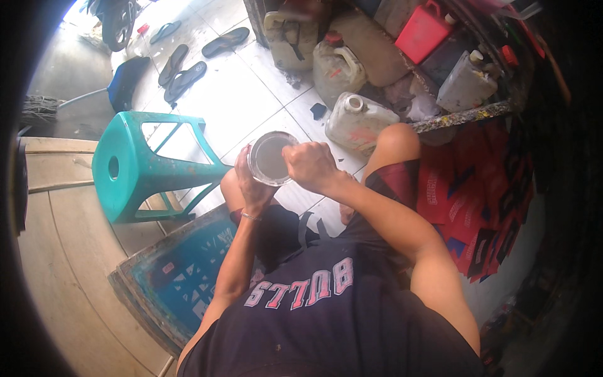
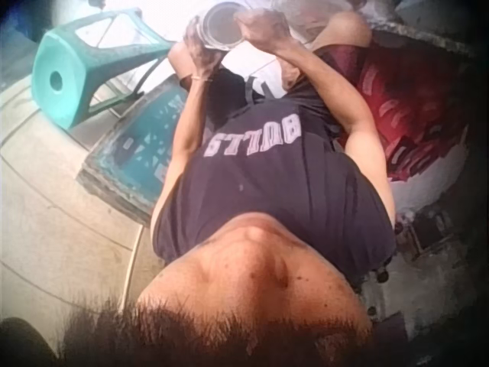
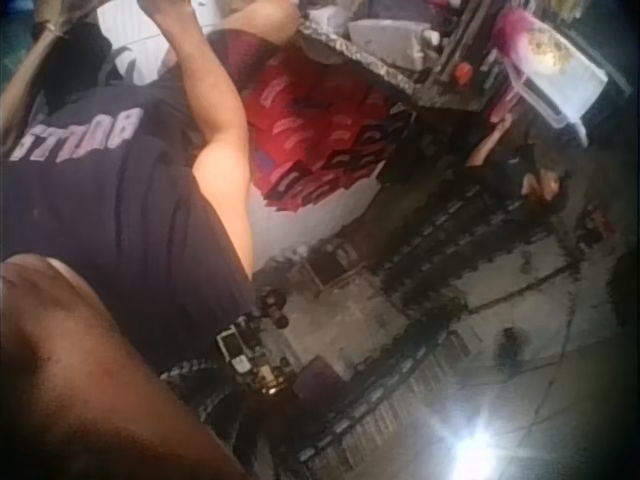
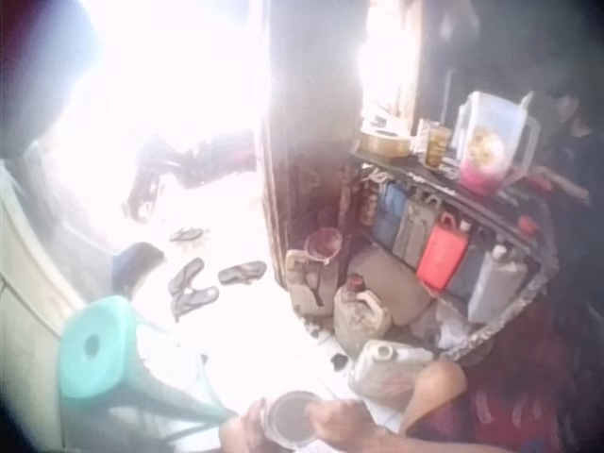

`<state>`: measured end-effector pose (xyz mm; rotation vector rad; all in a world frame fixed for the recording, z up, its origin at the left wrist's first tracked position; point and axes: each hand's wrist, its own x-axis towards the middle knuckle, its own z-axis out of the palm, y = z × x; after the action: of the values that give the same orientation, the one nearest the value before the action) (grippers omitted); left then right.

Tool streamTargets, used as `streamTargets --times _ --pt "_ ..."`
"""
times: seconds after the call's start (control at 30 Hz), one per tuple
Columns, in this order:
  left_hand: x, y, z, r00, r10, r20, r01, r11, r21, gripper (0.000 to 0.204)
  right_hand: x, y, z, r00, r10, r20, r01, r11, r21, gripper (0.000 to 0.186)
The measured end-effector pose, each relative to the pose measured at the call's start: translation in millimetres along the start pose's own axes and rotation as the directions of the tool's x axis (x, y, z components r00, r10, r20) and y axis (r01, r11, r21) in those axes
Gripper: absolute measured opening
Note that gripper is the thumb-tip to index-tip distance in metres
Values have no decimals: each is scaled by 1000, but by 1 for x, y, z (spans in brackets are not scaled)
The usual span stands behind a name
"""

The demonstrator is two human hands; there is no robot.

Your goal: The person sits on the floor and pours a clear liquid from a plastic jug into a small paint can, then stirs the mixture with a spoon. They then walk to a workbench, place the can down, and use a red cloth to wipe a glass surface on the bench.

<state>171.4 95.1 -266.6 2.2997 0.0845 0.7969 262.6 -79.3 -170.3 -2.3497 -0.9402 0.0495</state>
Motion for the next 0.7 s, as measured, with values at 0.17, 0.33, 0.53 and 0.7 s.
streamTargets --times 0.17,0.33,0.53,0.7 --pt "-6 -7 1 999 -16 -33 17 1000 11 114 2 -5 -6 999 -4 35 1 998 71 22" --pt "-2 -8 0 1000 21 -2 -21 999 32 113 -3 -3 2 995 -28 95 12 986 166 23" --pt "1 1 4 1000 7 2 -7 1000 24 111 -4 1 5 989 48 141 -46 999 -16 22" --pt "-3 2 6 1000 -15 13 14 999 33 113 -2 1 -1 989 102 107 -100 995 -26 23"
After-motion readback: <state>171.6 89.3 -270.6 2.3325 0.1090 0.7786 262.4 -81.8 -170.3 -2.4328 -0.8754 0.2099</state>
